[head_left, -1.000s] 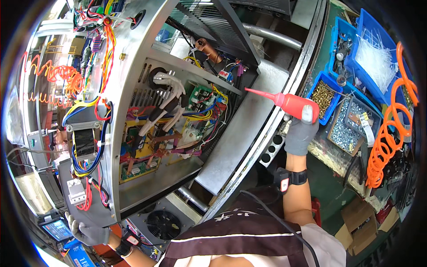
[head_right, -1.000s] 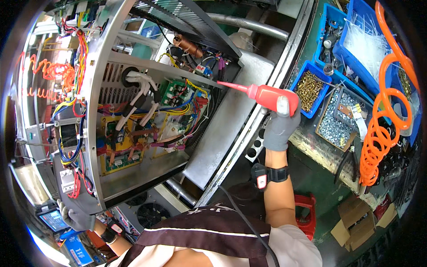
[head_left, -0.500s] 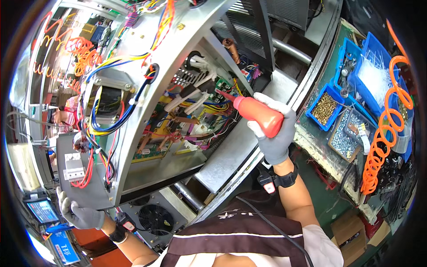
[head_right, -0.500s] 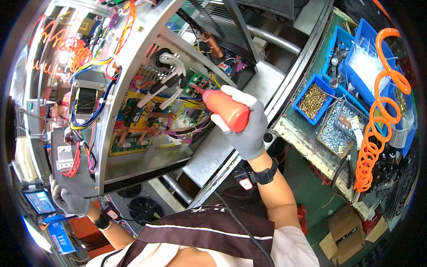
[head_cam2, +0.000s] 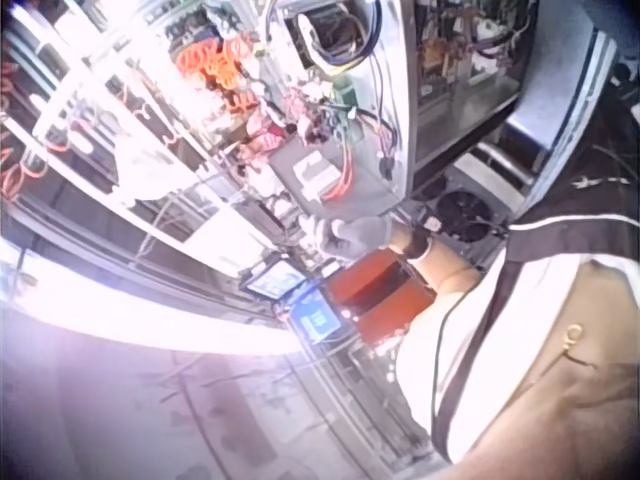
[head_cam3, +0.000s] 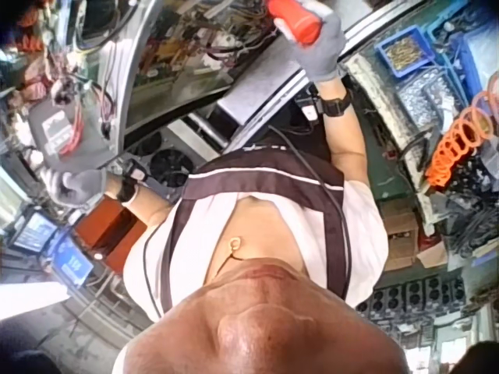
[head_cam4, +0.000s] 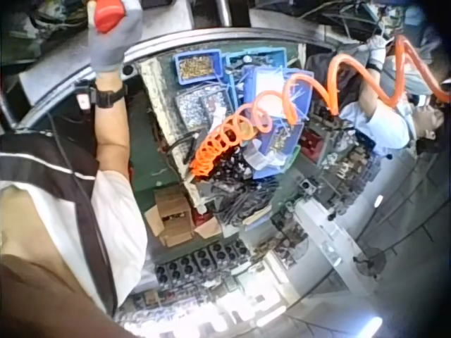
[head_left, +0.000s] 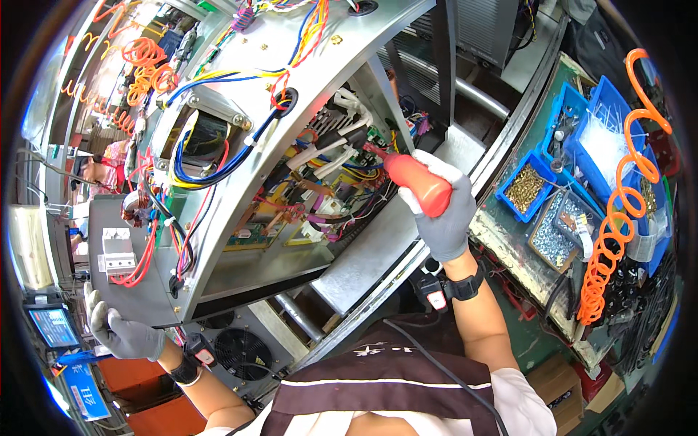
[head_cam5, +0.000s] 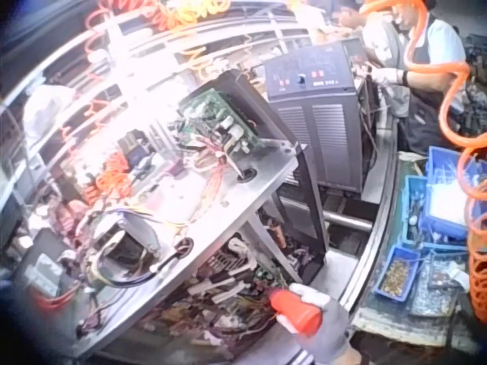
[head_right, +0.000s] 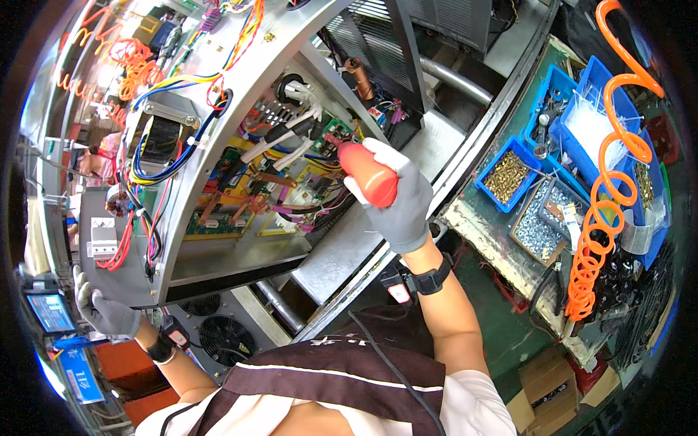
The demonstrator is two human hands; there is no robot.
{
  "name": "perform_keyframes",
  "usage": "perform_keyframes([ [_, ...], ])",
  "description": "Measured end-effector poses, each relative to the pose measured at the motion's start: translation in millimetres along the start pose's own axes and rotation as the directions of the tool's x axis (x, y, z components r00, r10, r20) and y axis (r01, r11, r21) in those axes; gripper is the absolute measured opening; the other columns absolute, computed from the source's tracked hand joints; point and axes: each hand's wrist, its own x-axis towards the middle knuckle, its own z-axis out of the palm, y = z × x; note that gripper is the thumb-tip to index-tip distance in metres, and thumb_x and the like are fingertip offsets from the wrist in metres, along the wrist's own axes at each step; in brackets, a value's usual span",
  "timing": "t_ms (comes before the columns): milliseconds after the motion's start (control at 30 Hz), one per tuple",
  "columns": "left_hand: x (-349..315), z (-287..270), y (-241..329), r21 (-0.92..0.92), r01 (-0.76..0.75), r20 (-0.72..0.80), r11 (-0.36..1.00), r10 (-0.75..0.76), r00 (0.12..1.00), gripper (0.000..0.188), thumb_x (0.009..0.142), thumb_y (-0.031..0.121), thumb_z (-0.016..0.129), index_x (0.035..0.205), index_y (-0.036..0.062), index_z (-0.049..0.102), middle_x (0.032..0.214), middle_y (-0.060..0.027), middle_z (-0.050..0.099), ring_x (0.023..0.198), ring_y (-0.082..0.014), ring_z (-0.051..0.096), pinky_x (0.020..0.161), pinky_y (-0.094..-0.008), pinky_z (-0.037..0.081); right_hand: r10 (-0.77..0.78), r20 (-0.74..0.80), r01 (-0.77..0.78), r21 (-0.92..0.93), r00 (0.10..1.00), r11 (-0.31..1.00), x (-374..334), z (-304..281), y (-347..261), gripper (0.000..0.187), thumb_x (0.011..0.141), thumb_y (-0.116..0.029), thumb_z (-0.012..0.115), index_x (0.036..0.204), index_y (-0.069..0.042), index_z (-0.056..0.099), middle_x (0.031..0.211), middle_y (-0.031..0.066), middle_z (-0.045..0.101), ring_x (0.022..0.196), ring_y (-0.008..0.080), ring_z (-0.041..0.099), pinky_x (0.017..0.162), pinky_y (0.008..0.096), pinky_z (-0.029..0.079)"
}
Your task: Assembling internal components and applying adhesive or flux to a circuit board inside an industrial electronic unit.
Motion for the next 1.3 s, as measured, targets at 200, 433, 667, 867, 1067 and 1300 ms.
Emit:
perform_keyframes([
  [200, 3, 21, 36, 0.247, -0.128, -0.005, 0.961, 0.133, 0.991, 0.022, 0.078, -0.005, 0.046, 0.096, -0.0054, 0.06, 0.117, -0.0214, 0.062, 0.115, -0.0368, 0.058, 0.106, -0.0481, 0.043, 0.062, 0.027, -0.063, 0.026, 0.998, 0.998, 16, -9, -1, 0.047, 0.076, -0.019, 0.087, 0.109, -0.005, 0.058, 0.107, 0.0154, 0.072, 0.091, 0.0291, 0.072, 0.08, 0.0361, 0.057],
  [433, -62, 71, 137, -0.051, -0.254, 0.609, 0.966, 0.232, 0.758, 0.017, 0.083, 0.001, 0.06, 0.1, 0.0041, 0.062, 0.106, -0.0146, 0.067, 0.091, -0.0311, 0.066, 0.081, -0.0445, 0.053, 0.52, -0.011, -0.47, 0.413, 0.854, 0.78, 34, -34, 23, 0.033, 0.09, -0.023, 0.075, 0.11, -0.003, 0.059, 0.09, 0.0083, 0.067, 0.072, 0.0161, 0.065, 0.067, 0.0317, 0.055],
  [667, -176, 209, 142, -0.058, -0.158, 0.957, 0.986, 0.1, 0.271, 0.038, 0.081, 0.014, 0.06, 0.118, 0.0062, 0.06, 0.135, -0.0127, 0.058, 0.074, -0.0269, 0.069, 0.059, -0.0407, 0.055, 0.696, 0.123, -0.578, 0.667, 0.707, 0.47, 31, -65, 57, 0.037, 0.098, -0.035, 0.06, 0.11, 0.0, 0.059, 0.089, 0.0115, 0.068, 0.063, 0.0162, 0.062, 0.058, 0.0285, 0.051],
  [867, -201, 250, 139, 0.074, -0.302, 0.971, 0.95, 0.001, 0.239, 0.05, 0.078, 0.018, 0.059, 0.126, 0.0044, 0.057, 0.152, -0.0093, 0.044, 0.071, -0.0273, 0.069, 0.057, -0.0411, 0.056, 0.721, 0.146, -0.577, 0.714, 0.677, 0.397, 20, -76, 68, 0.037, 0.097, -0.036, 0.061, 0.107, -0.001, 0.061, 0.089, 0.0107, 0.068, 0.064, 0.0158, 0.061, 0.058, 0.0288, 0.05],
  [1067, -203, 252, 140, 0.068, -0.339, 0.94, 0.938, 0.054, 0.336, 0.053, 0.079, 0.016, 0.059, 0.13, 0.0041, 0.056, 0.154, -0.0068, 0.042, 0.069, -0.0275, 0.068, 0.057, -0.0415, 0.055, 0.765, 0.184, -0.609, 0.727, 0.617, 0.317, 14, -81, 75, 0.035, 0.098, -0.035, 0.059, 0.105, -0.001, 0.061, 0.086, 0.0105, 0.068, 0.064, 0.0165, 0.062, 0.058, 0.0292, 0.05],
  [1300, -210, 252, 141, 0.159, -0.304, 0.937, 0.939, -0.047, 0.345, 0.047, 0.08, 0.014, 0.058, 0.126, 0.0072, 0.057, 0.154, -0.0015, 0.043, 0.067, -0.0276, 0.068, 0.055, -0.0419, 0.055, 0.784, 0.184, -0.596, 0.755, 0.592, 0.273, -5, -81, 80, 0.035, 0.098, -0.036, 0.059, 0.103, -0.001, 0.061, 0.08, 0.0105, 0.067, 0.062, 0.0179, 0.062, 0.057, 0.0305, 0.051],
])
